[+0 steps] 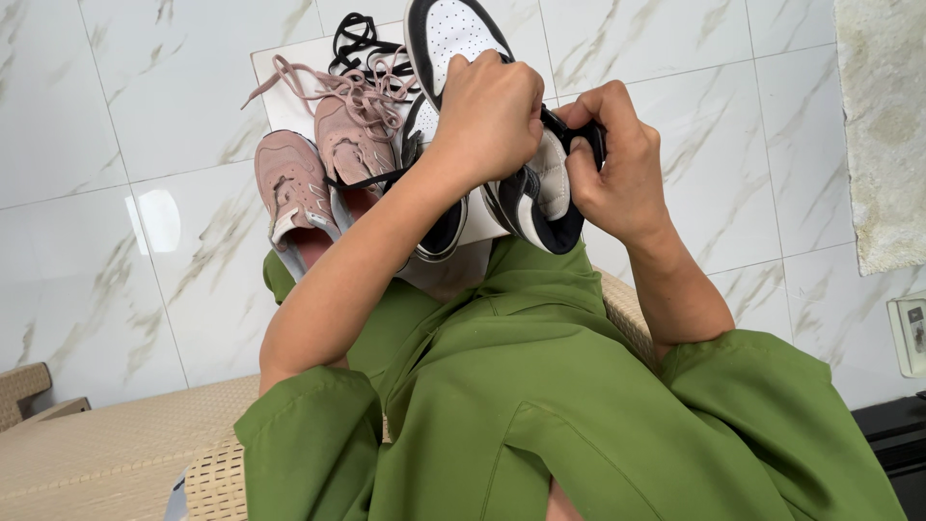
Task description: The person threads black laces through the eyelets of a white and black sneaker, pulls the laces to tighten, and ties a knot. They repeat the process on the second sneaker, adjusting the laces and securing them.
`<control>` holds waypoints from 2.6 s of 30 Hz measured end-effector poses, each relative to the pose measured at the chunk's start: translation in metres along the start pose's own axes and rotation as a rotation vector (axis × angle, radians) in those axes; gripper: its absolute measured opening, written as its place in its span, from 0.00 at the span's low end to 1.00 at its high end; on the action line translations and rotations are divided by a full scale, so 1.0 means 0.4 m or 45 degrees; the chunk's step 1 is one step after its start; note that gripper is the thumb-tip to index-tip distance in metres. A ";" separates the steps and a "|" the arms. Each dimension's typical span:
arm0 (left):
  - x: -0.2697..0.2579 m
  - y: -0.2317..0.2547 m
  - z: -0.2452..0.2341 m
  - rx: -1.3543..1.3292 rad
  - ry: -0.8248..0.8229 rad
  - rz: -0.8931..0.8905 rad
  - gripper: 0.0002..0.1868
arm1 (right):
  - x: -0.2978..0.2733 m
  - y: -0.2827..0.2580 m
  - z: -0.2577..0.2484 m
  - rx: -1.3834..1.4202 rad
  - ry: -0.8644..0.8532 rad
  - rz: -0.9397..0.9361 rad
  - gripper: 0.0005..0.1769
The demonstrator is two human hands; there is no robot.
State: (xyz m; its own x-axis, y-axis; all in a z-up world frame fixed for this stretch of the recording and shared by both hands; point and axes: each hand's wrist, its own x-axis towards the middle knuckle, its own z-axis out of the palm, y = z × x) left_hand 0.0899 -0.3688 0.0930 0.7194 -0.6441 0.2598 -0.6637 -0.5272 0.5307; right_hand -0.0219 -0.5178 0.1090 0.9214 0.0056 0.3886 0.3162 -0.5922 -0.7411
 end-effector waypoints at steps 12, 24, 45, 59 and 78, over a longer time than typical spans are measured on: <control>0.067 -0.019 0.114 -0.025 -0.408 -0.227 0.05 | -0.024 0.060 0.021 -0.010 -0.008 0.174 0.14; 0.104 -0.108 0.271 0.017 -0.758 -0.629 0.12 | -0.037 0.217 0.115 0.036 -0.064 0.317 0.14; 0.058 -0.129 0.330 0.080 -0.855 -0.750 0.10 | -0.075 0.280 0.155 0.065 -0.219 0.473 0.17; 0.030 -0.131 0.334 0.056 -0.730 -0.772 0.04 | -0.163 0.521 0.208 0.729 -0.297 0.894 0.05; 0.006 -0.178 0.355 0.023 -0.657 -0.584 0.07 | -0.075 0.406 -0.128 0.754 0.387 0.087 0.09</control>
State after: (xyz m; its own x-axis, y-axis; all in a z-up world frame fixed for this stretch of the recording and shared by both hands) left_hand 0.1098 -0.4115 -0.0585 0.7419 -0.5327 -0.4072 -0.3220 -0.8158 0.4805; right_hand -0.0098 -0.6555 0.0051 0.8666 -0.2950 0.4024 0.4096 -0.0400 -0.9114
